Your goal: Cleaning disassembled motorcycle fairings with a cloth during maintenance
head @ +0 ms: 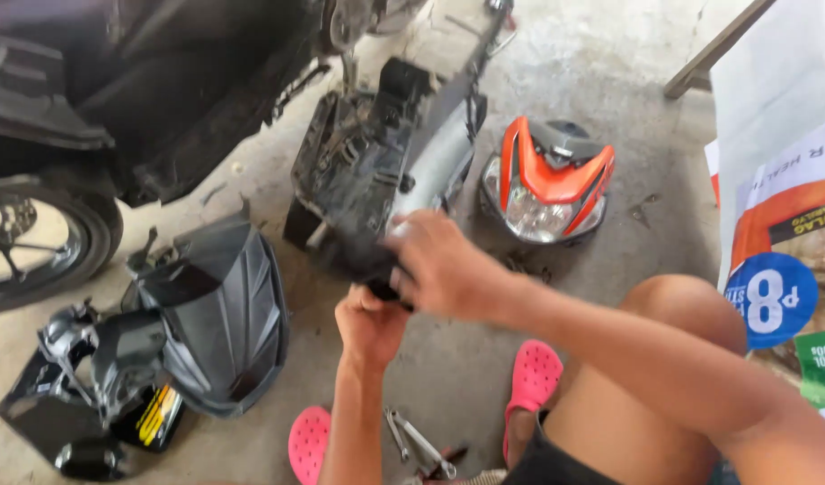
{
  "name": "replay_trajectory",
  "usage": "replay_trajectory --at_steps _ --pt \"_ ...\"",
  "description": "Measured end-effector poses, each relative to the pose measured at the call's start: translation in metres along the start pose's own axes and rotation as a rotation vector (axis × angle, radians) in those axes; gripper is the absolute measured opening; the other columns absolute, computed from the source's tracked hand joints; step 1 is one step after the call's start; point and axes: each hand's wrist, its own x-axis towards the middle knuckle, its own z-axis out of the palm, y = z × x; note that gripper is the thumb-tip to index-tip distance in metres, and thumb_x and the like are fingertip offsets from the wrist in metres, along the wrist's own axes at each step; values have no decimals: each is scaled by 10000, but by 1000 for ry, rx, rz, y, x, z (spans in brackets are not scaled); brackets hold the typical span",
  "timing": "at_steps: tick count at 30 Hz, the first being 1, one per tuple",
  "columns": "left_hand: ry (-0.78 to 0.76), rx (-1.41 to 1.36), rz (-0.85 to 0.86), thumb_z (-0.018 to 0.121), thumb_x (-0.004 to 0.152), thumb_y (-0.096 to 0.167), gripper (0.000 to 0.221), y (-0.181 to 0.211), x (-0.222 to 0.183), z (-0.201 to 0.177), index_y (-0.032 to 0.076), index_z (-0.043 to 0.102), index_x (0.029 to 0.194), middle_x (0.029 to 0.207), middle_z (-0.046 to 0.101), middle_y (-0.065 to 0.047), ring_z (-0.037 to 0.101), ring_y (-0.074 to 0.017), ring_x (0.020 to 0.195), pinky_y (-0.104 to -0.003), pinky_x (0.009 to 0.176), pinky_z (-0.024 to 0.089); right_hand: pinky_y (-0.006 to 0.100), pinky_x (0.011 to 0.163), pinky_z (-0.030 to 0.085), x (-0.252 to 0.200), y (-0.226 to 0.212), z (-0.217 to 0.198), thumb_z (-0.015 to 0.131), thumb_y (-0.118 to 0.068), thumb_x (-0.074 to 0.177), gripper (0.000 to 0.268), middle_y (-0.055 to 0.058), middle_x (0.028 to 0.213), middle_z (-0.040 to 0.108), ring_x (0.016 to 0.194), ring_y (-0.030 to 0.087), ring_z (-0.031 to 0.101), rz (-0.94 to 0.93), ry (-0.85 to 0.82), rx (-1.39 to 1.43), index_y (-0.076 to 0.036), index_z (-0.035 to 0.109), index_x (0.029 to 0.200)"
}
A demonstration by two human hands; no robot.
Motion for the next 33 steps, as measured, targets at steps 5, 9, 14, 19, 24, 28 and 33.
replay_trajectory --at_steps 5,9,14,19,24,28,33 --pt "-20 5 -117 464 581 105 544 16 -44 70 117 648 1093 1042 684 -161 620 -499 859 -671 832 510 356 741 494 -19 4 -10 575 -234 1017 216 57 1115 549 956 258 556 -100 -140 -72 -155 642 1207" --pt "-168 89 -117 501 547 183 690 10 -48 78 20 661 1198 1176 703 -262 652 -580 1046 -799 982 435 393 692 571 -37 41 -13 625 -39 933 230 48 941 545 803 306 634 393 -204 346 -158 722 1104" --pt "-298 83 -77 501 574 102 699 10 -65 119 98 529 1273 1296 651 -283 582 -681 1119 -823 922 462 349 768 604 -48 83 -17 643 27 816 214 64 963 634 850 207 695 1017 68 907 -99 744 956" --pt "-305 16 -97 476 588 85 720 5 -59 116 129 542 1304 1317 643 -268 535 -720 1139 -854 911 436 389 820 660 -49 89 -31 599 122 793 233 191 1245 645 989 287 738 1128 268 1534 86 674 1010" --pt "-332 15 -85 493 627 217 684 7 -59 119 129 571 1301 1332 648 -275 544 -697 1169 -872 944 386 430 941 572 -31 45 -41 742 21 831 342 147 1058 721 1035 334 718 402 -248 346 -38 708 1166" --pt "-387 24 -90 514 631 250 712 9 -52 102 154 547 1336 1351 634 -271 560 -673 1174 -845 926 423 387 824 504 -30 35 -37 684 -331 989 296 82 1013 653 1046 277 620 147 -225 -27 -87 711 1154" --pt "-363 -91 -103 514 637 249 703 0 -65 126 193 568 1336 1305 670 -217 615 -598 1145 -807 964 431 389 809 542 -18 22 -47 652 -283 995 257 90 1009 649 960 297 656 50 7 134 -70 734 1111"
